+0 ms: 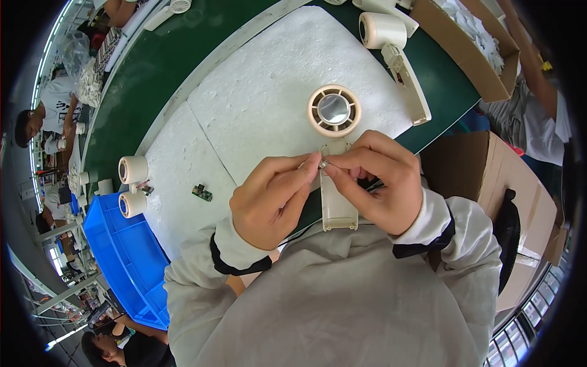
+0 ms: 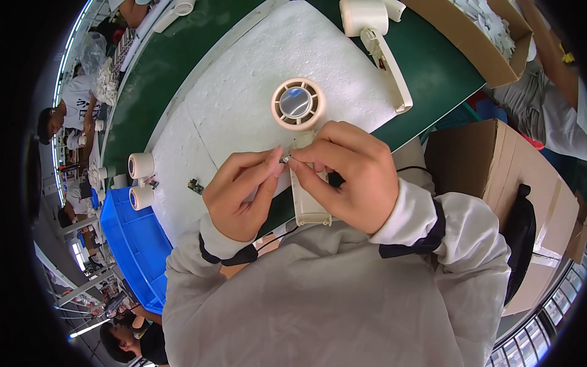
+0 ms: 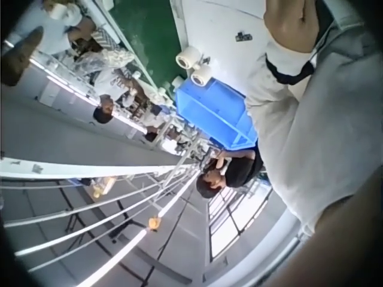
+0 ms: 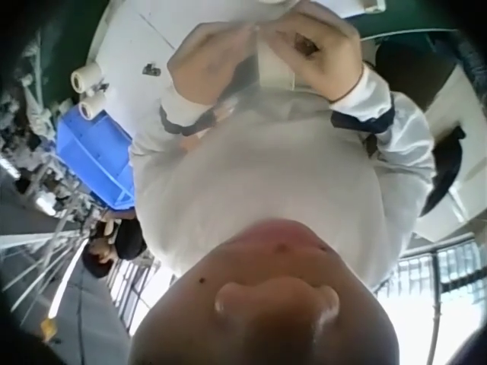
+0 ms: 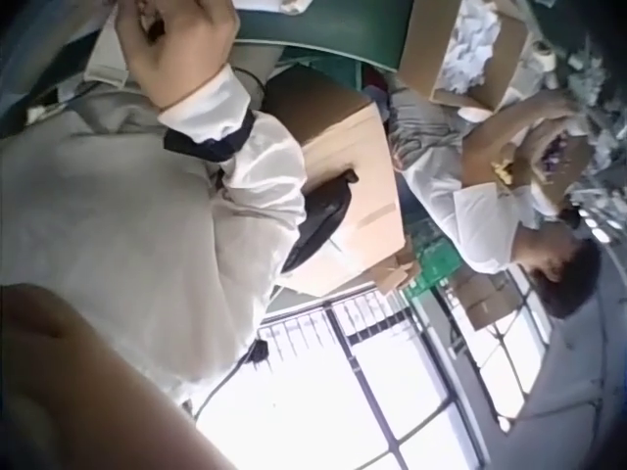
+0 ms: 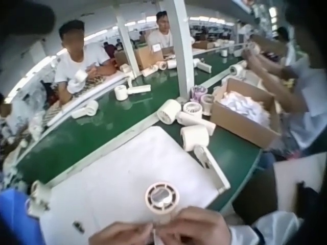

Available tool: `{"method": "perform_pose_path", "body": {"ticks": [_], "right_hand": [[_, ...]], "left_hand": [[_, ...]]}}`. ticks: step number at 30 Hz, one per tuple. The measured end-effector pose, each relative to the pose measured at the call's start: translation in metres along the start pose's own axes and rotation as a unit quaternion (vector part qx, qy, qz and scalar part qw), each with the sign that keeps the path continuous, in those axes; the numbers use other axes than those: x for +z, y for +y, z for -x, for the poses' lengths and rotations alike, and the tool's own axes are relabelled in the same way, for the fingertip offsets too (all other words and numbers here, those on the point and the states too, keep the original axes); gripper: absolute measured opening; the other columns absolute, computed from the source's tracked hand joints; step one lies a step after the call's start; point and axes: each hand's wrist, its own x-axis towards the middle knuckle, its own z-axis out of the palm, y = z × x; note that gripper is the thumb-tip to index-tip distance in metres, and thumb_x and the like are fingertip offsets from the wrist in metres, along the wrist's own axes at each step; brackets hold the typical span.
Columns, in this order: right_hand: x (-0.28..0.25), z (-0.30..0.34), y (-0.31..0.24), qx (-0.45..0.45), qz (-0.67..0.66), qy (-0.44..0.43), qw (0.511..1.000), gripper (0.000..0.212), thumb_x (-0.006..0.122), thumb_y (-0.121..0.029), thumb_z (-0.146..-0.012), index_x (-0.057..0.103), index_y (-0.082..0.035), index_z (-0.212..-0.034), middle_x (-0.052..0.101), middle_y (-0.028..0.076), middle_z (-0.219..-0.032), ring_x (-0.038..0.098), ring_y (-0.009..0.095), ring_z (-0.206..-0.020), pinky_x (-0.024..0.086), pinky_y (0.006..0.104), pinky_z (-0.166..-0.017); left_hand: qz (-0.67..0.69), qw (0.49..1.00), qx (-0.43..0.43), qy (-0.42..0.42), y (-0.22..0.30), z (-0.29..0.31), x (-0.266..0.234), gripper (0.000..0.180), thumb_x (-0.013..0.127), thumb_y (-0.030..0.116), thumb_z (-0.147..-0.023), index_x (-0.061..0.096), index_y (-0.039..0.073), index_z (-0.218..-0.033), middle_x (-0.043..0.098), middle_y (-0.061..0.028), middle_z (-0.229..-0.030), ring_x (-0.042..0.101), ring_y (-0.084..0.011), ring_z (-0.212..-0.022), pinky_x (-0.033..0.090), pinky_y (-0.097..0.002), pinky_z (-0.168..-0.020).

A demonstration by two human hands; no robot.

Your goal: Assemble small electronic components and PCBs into plastic housings on a production line.

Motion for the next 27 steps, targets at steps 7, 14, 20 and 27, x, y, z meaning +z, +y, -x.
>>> {"method": "perform_pose_path", "body": {"ticks": [7, 14, 20, 27], "right_hand": [[0.012, 0.003, -0.011, 0.096, -0.056, 0.051, 0.992, 0.01, 0.077, -0.001, -0.087, 0.076, 0.0, -0.097, 0.057, 0.001, -0.078, 0.049, 0.005, -0.062, 0.039, 0.0222, -0.055], [0.001, -0.005, -0.015, 0.084, -0.066, 0.053, 0.993, 0.009, 0.079, -0.002, -0.086, 0.076, -0.001, -0.095, 0.057, 0.0, -0.078, 0.048, 0.005, -0.061, 0.037, 0.0221, -0.055], [0.003, -0.004, 0.002, 0.013, -0.073, 0.035, 0.997, 0.011, 0.081, -0.003, -0.083, 0.076, -0.002, -0.093, 0.057, 0.002, -0.077, 0.051, 0.009, -0.06, 0.04, 0.0248, -0.054], [-0.01, -0.008, 0.006, -0.12, -0.028, 0.075, 0.99, 0.014, 0.078, -0.001, -0.084, 0.073, -0.004, -0.096, 0.058, 0.005, -0.079, 0.055, 0.016, -0.063, 0.045, 0.0287, -0.057]], "left_hand": [[-0.126, 0.989, 0.053, 0.061, 0.009, -0.002, 0.012, 0.04, 0.069, -0.012, -0.084, 0.07, -0.001, -0.122, 0.068, -0.013, -0.108, 0.072, -0.022, -0.083, 0.058, -0.0259, -0.067], [-0.088, 0.995, 0.04, 0.01, 0.013, -0.011, -0.007, 0.045, 0.068, -0.012, -0.086, 0.065, -0.001, -0.129, 0.066, -0.0143, -0.111, 0.072, -0.0199, -0.09, 0.058, -0.0272, -0.078], [0.342, 0.912, -0.218, -0.052, 0.024, -0.016, -0.003, 0.061, 0.069, -0.01, -0.088, 0.05, 0.002, -0.144, 0.066, -0.013, -0.114, 0.067, -0.0157, -0.103, 0.055, -0.0285, -0.087], [0.395, 0.843, -0.352, -0.098, 0.009, -0.052, -0.045, 0.052, 0.061, 0.001, -0.093, 0.046, 0.001, -0.143, 0.067, -0.0138, -0.117, 0.069, -0.0179, -0.098, 0.055, -0.0297, -0.082]]}}
